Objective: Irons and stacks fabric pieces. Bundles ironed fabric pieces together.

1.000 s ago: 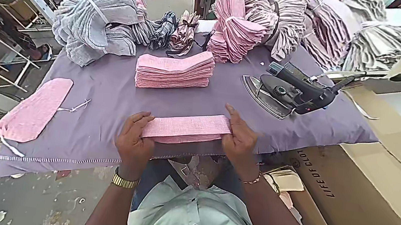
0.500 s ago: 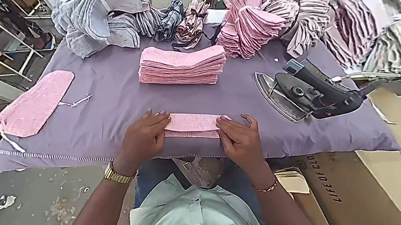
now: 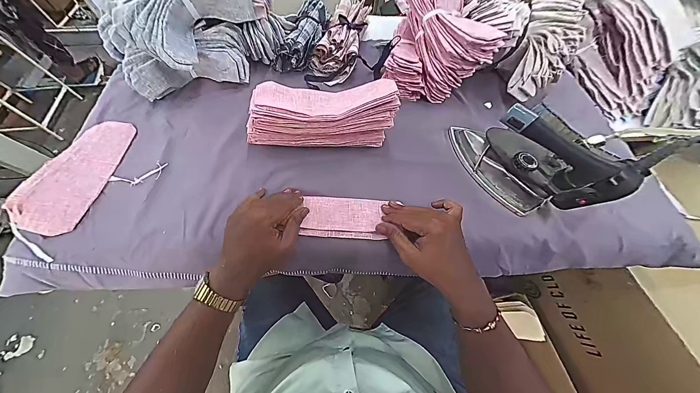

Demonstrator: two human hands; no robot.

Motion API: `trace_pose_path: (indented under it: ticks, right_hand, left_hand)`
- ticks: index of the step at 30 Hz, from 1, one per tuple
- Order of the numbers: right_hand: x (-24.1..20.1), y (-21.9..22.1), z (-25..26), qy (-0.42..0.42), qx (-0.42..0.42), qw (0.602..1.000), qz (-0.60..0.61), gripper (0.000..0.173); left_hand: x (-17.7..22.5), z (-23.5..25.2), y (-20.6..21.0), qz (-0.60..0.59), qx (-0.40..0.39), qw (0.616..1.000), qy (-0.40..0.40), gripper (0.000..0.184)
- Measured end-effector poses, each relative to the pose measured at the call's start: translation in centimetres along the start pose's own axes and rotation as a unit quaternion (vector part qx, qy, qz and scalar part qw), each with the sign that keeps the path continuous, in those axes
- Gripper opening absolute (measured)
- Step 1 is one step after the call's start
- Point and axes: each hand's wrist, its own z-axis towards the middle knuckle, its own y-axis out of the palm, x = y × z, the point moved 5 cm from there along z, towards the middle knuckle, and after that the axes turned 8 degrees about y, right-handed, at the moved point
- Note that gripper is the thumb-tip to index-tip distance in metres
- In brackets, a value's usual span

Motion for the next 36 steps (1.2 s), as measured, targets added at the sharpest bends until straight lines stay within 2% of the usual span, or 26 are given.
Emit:
trace_pose_path:
  ticks: [3,6,10,14,16,23,30,33,36]
  right_hand:
    - [0.4,0.6,1.7,0.001,0.023,1.0,0.001,0.025]
    - [0.9,1.2,2.8,-0.018,0.03,0.999,0.013,0.022]
    - [2.1,1.6,2.9,-0.013,0.01,0.995,0.102,0.029]
    - [2.2,0.5,2.6,0.012,0.008,0.965,0.263,0.012]
    - [2.3,0.4,2.6,0.006,0.006,0.954,0.299,0.008]
    - [2.6,0.2,2.4,0.008,0.014,0.951,0.308,0.01]
    - [2.8,0.5,2.6,0.047,-0.032,0.953,0.297,0.02]
    - [2.5,0.2,2.8,0.076,-0.064,0.946,0.308,0.02]
    - [2.0,-0.3,3.4,0.092,-0.092,0.952,0.277,0.02]
  left_hand:
    - [-0.4,1.4,0.9,0.041,-0.046,0.998,0.005,0.032]
    - [-1.3,2.6,1.1,0.008,-0.093,0.995,-0.023,0.027]
    - [-1.5,2.5,-0.4,-0.116,-0.018,0.992,-0.033,0.016]
    - [-1.5,2.0,-1.5,-0.178,0.02,0.981,-0.072,0.016]
    - [-1.6,1.8,-1.4,-0.197,0.024,0.977,-0.072,0.015]
    - [-0.9,2.4,-0.8,-0.191,0.013,0.98,-0.05,0.017]
    - [-1.4,3.0,-0.4,-0.2,-0.008,0.978,-0.054,0.017]
    - [-1.8,3.1,-0.9,-0.257,-0.013,0.961,-0.102,0.011]
    - [-2.4,3.3,-1.0,-0.288,-0.042,0.941,-0.174,0.015]
